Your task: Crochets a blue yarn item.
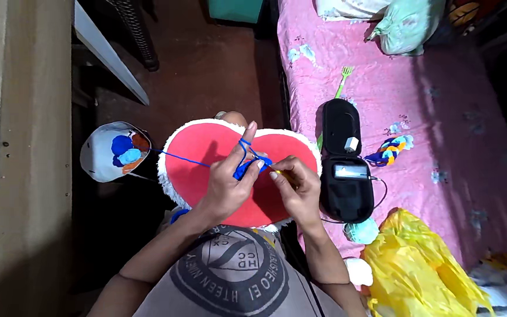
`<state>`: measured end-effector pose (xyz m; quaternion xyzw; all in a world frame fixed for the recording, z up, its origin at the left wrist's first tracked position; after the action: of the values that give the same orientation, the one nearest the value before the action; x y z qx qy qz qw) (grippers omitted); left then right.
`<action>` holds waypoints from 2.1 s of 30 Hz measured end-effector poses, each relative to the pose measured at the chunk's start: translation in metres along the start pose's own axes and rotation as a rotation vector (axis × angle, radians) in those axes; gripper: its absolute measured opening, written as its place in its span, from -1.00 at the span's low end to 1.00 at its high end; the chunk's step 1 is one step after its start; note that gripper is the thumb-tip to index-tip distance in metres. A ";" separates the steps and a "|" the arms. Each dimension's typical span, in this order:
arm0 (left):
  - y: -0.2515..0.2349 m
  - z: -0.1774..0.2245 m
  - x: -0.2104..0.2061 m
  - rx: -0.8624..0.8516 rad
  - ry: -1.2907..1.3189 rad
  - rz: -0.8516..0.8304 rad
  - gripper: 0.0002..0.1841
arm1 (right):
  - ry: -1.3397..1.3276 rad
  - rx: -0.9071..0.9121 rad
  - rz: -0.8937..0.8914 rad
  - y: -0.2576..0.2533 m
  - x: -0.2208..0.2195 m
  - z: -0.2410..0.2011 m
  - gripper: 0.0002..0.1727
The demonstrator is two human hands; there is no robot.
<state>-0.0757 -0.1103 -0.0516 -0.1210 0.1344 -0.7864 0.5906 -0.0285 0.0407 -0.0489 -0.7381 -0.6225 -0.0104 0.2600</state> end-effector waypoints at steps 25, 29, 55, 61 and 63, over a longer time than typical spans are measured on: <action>-0.003 0.007 0.023 -0.049 0.073 -0.007 -0.47 | 0.093 0.192 0.090 0.003 -0.010 -0.007 -0.92; -0.008 0.003 0.026 0.015 0.020 -0.062 -0.51 | 0.099 0.186 0.043 0.003 -0.010 -0.004 -0.91; -0.010 -0.019 0.019 0.209 0.313 -0.140 -0.49 | -0.081 -0.025 -0.023 0.006 -0.004 0.014 -0.98; -0.008 -0.026 0.018 0.296 0.483 -0.139 -0.49 | -0.294 -0.133 -0.077 0.008 -0.003 0.023 -0.90; -0.007 -0.026 0.014 0.312 0.492 -0.141 -0.47 | -0.612 -0.328 -0.140 0.011 -0.011 0.036 -0.86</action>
<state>-0.0947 -0.1206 -0.0731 0.1563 0.1424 -0.8425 0.4955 -0.0324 0.0437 -0.0881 -0.6945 -0.7107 0.0936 -0.0621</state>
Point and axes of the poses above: each hand's wrist, its own y-axis away from the middle knuckle, its own x-axis out of the back of the hand, z = x × y, the point moved 8 cm from there along -y, towards the middle knuckle, and after that the axes turned 1 degree about x, right-handed, at the moved point
